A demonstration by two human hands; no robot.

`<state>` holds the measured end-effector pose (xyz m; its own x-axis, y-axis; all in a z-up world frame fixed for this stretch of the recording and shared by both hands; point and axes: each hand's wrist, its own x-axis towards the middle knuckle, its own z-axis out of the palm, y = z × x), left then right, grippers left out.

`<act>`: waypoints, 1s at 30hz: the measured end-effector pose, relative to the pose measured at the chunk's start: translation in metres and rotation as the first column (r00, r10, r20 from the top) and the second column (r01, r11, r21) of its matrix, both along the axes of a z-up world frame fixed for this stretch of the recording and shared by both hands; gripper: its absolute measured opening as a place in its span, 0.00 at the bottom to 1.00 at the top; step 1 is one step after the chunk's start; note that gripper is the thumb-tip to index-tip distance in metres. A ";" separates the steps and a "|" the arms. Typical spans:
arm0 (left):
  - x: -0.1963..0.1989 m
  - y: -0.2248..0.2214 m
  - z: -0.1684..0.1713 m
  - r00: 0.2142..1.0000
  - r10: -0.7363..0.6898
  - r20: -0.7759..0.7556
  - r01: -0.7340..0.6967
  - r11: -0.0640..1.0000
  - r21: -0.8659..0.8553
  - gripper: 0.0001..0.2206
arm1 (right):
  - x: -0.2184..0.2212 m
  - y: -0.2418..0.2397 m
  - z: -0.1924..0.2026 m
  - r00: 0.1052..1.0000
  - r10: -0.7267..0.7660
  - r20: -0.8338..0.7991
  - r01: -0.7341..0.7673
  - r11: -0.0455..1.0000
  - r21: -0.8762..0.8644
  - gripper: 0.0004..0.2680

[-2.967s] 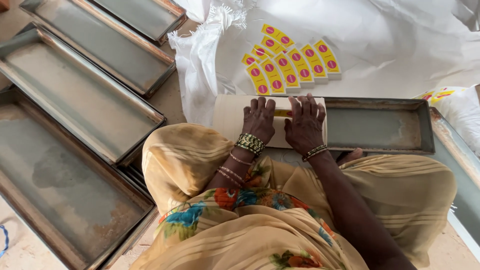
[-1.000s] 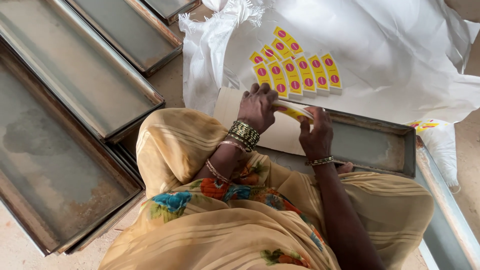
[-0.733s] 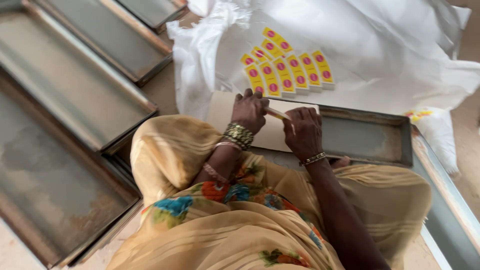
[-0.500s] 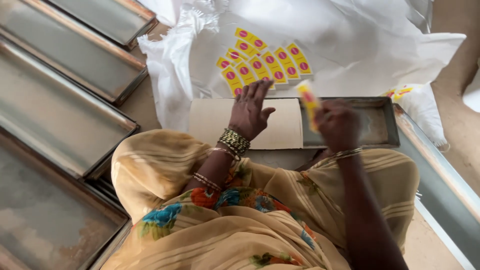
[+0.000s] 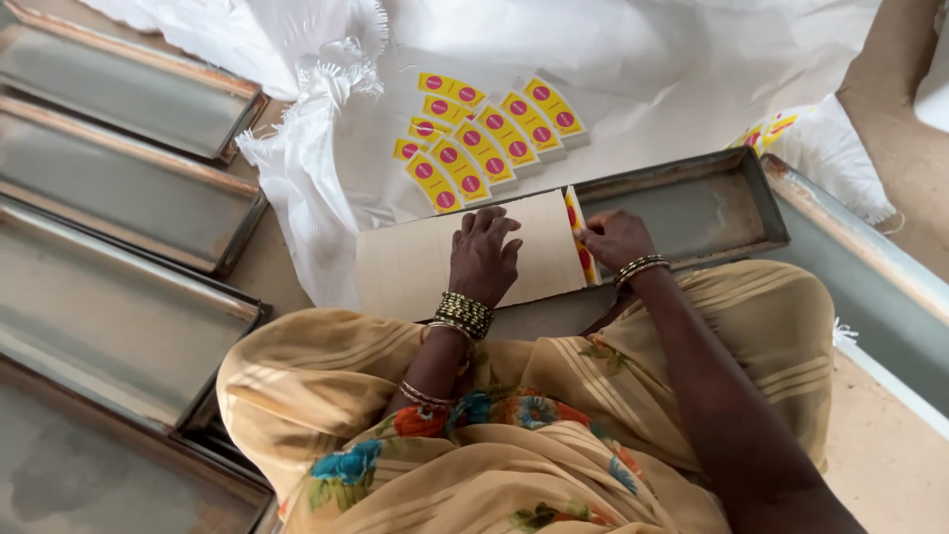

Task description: The person picks up flat yellow matchbox labels and wraps them around matchbox inner trays by hand.

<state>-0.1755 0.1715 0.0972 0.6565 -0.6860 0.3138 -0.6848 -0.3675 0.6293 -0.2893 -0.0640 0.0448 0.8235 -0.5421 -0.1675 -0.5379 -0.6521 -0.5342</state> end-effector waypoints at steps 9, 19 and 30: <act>0.008 -0.005 -0.010 1.000 0.017 0.005 -0.017 1.000 -0.005 0.11 | 0.011 0.004 0.034 0.970 -0.057 -0.238 0.158 0.886 0.435 0.17; 0.016 0.002 -0.005 0.996 0.083 -0.030 -0.083 0.997 -0.006 0.11 | 0.051 -0.007 0.052 0.977 0.200 0.072 -0.191 0.976 -0.107 0.17; 0.017 -0.005 -0.009 0.994 0.069 -0.088 -0.063 0.996 0.070 0.12 | 0.063 -0.017 0.055 0.956 0.294 -0.007 -0.294 0.955 -0.043 0.13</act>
